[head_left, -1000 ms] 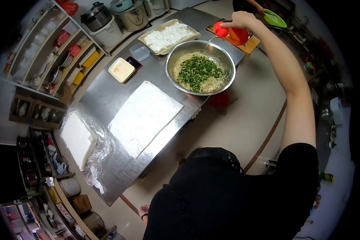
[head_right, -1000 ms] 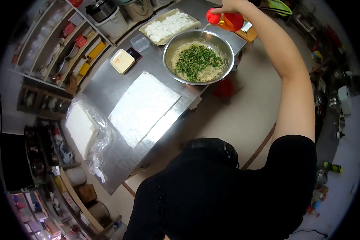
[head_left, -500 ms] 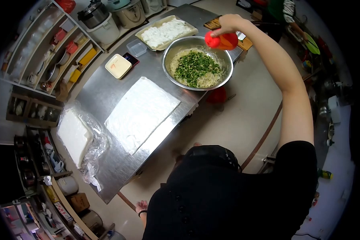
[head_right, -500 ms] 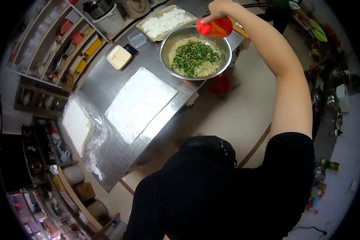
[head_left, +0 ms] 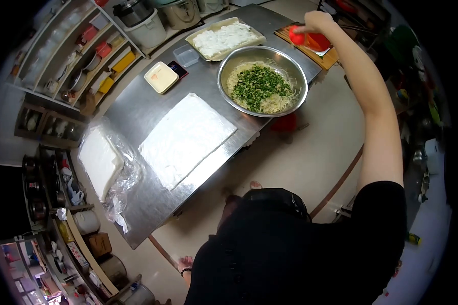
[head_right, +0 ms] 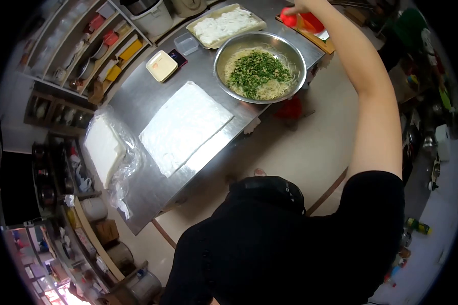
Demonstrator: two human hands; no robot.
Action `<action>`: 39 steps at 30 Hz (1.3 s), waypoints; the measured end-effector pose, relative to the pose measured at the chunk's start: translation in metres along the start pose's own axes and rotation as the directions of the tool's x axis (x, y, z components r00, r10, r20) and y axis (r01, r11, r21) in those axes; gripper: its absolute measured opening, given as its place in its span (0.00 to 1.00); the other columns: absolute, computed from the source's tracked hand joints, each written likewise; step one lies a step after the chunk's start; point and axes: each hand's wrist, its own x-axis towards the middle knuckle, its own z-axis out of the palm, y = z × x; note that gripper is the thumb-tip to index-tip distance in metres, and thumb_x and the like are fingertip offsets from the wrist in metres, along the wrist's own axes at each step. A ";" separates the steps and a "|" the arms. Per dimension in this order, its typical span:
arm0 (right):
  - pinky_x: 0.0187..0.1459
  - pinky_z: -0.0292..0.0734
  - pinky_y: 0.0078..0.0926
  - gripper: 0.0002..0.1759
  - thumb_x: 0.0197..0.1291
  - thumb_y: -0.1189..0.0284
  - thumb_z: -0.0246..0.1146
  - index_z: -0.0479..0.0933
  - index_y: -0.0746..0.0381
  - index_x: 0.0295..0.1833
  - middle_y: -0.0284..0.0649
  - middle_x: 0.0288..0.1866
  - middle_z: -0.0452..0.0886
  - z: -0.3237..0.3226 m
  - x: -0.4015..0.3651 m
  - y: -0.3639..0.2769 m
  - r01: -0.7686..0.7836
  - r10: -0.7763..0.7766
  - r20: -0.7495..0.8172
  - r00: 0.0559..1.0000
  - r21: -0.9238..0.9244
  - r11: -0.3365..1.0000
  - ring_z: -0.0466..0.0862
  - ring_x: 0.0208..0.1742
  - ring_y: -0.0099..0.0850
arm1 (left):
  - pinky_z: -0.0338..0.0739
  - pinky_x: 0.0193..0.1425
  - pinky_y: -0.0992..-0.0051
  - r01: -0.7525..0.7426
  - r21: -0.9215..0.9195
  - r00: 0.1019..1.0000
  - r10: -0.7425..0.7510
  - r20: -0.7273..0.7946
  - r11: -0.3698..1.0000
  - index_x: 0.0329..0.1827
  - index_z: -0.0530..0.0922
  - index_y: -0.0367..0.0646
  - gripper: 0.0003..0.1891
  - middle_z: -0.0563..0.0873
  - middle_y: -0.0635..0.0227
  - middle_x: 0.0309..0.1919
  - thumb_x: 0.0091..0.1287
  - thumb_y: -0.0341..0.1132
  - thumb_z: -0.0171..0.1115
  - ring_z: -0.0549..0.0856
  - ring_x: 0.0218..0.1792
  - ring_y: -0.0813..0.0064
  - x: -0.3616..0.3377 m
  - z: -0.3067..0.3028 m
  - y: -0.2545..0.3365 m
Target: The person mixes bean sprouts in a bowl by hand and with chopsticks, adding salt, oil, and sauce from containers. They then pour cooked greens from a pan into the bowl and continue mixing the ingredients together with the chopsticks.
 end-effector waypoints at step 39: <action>0.12 0.55 0.10 0.24 0.61 0.44 0.51 0.72 0.55 0.34 0.27 0.18 0.71 -0.192 -0.244 -0.597 -0.003 -0.465 -0.160 0.871 0.943 -0.332 0.64 0.11 0.14 | 0.67 0.28 0.70 -0.044 -0.595 0.917 -0.203 -0.342 0.802 0.40 0.68 0.43 0.09 0.72 0.64 0.27 0.68 0.39 0.47 0.72 0.26 0.69 0.094 -0.472 0.036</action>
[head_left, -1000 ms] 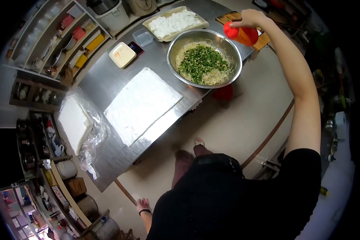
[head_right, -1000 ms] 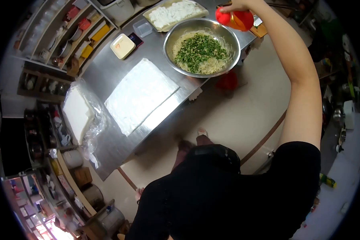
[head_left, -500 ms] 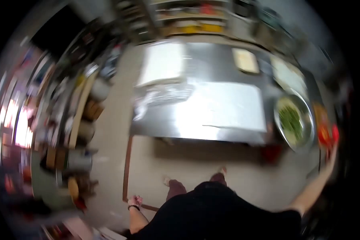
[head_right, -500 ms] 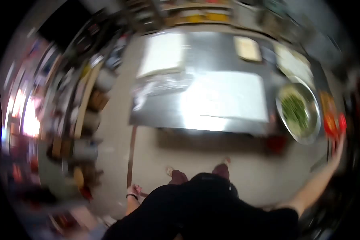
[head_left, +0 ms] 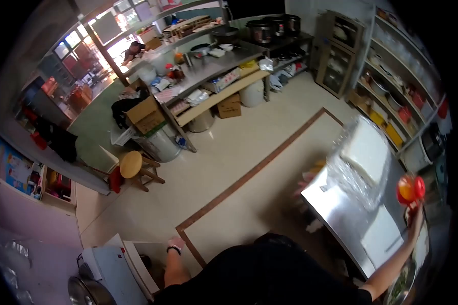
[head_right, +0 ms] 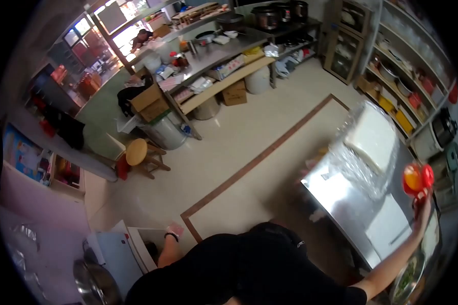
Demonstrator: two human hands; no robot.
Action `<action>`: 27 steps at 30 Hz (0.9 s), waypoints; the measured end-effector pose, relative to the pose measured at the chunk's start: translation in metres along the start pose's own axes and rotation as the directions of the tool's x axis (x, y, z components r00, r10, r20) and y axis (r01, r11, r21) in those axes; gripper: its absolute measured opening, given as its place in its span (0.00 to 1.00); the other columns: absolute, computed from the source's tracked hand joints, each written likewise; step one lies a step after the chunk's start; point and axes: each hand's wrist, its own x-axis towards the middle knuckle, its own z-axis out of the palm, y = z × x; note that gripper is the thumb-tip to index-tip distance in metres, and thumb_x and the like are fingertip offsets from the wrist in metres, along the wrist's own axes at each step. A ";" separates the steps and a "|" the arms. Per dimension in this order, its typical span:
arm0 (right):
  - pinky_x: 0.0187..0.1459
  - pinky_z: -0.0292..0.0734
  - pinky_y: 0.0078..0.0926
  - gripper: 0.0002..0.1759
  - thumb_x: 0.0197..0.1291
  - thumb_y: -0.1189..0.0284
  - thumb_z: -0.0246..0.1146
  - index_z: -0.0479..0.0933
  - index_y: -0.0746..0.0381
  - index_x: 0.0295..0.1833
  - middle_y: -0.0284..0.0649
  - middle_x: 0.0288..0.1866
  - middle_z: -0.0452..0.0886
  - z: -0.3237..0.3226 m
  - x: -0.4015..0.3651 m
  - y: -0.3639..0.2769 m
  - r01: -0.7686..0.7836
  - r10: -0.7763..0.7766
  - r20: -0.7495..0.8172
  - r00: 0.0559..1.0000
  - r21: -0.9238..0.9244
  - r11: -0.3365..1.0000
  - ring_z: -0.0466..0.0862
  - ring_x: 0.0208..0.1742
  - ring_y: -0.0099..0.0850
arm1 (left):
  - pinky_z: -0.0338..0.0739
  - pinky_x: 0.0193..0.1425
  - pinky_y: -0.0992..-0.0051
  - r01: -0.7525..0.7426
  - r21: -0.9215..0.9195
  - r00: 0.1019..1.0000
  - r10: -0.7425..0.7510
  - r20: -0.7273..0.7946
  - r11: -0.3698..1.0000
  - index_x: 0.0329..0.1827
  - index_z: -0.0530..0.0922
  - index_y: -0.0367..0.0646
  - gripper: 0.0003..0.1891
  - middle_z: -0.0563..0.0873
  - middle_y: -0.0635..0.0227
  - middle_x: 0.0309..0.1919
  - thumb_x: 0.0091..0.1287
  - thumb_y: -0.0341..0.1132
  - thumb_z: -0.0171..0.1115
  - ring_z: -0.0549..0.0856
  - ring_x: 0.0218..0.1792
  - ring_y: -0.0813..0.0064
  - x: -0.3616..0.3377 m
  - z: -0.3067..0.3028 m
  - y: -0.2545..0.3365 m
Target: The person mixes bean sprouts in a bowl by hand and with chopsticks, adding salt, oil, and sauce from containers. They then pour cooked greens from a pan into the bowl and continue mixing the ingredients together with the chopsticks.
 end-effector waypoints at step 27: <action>0.18 0.69 0.26 0.29 0.53 0.47 0.60 0.76 0.65 0.40 0.40 0.22 0.80 1.398 0.095 0.126 0.042 0.099 0.861 0.498 -0.138 0.989 0.76 0.17 0.29 | 0.76 0.40 0.60 0.142 -0.285 0.975 -0.183 -0.125 0.948 0.39 0.74 0.38 0.11 0.80 0.57 0.32 0.66 0.37 0.47 0.81 0.40 0.60 0.158 0.228 0.261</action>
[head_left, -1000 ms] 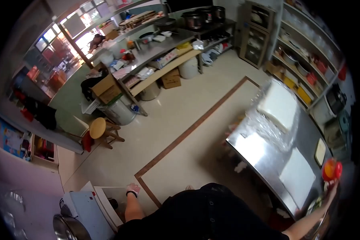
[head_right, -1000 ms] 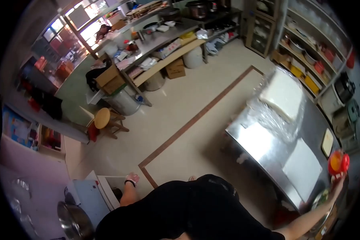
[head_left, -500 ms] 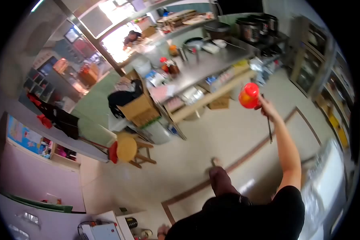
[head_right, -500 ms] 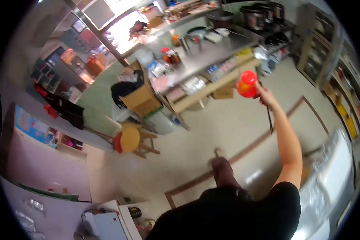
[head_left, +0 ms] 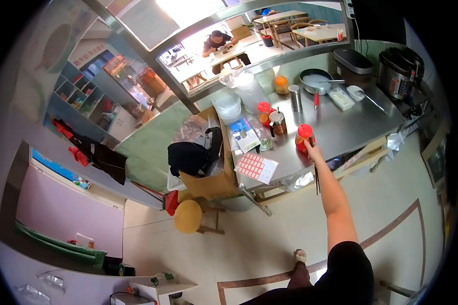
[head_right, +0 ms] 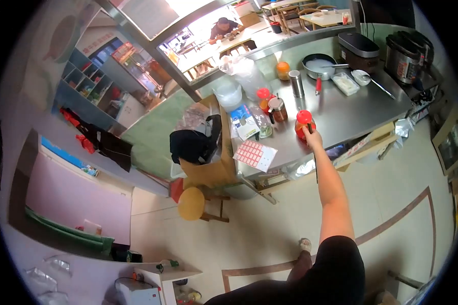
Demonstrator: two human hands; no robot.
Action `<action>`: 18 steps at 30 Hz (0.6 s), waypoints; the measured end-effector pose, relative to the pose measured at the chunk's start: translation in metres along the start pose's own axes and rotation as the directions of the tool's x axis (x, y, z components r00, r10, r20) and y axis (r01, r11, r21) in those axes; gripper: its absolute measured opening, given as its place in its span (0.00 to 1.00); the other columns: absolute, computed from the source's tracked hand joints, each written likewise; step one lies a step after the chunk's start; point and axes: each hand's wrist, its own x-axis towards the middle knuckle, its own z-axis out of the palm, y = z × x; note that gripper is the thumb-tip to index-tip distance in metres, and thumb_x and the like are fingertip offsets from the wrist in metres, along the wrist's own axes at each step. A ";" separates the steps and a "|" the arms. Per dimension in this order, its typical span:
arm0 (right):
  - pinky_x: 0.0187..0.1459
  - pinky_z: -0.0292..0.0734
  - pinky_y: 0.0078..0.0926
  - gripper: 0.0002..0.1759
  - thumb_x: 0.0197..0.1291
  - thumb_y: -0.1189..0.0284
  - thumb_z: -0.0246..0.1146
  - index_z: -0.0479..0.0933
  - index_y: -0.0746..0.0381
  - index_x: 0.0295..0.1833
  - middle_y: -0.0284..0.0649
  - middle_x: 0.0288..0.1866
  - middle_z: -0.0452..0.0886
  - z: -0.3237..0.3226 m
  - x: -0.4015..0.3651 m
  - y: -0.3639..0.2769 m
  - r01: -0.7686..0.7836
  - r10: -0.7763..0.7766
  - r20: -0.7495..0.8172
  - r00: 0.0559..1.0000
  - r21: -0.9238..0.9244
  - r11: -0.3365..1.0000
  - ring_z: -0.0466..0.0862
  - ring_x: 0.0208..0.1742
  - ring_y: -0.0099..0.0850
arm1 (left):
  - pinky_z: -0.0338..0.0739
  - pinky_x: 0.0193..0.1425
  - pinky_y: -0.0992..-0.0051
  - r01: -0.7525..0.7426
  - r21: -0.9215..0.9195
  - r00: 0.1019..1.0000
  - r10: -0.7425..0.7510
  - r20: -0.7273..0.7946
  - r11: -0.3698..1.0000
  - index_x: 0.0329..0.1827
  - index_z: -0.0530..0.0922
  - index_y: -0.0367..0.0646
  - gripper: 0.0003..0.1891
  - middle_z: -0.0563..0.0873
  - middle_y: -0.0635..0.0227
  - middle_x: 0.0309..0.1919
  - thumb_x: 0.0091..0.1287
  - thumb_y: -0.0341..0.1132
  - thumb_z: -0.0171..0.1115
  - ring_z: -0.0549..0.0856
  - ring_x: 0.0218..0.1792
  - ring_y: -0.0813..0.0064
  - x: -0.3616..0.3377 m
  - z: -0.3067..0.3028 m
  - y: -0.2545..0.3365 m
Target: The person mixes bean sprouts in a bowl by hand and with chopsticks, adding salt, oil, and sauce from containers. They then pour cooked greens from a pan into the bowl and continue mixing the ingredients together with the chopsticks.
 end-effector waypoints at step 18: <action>0.23 0.77 0.26 0.20 0.60 0.58 0.50 0.80 0.61 0.36 0.43 0.22 0.78 -0.160 -0.767 0.146 -0.265 0.723 -0.451 0.522 0.721 0.641 0.78 0.18 0.31 | 0.77 0.43 0.62 -0.578 0.804 0.767 -0.243 0.593 0.137 0.36 0.78 0.43 0.12 0.82 0.59 0.32 0.67 0.37 0.46 0.81 0.40 0.60 0.059 0.157 0.137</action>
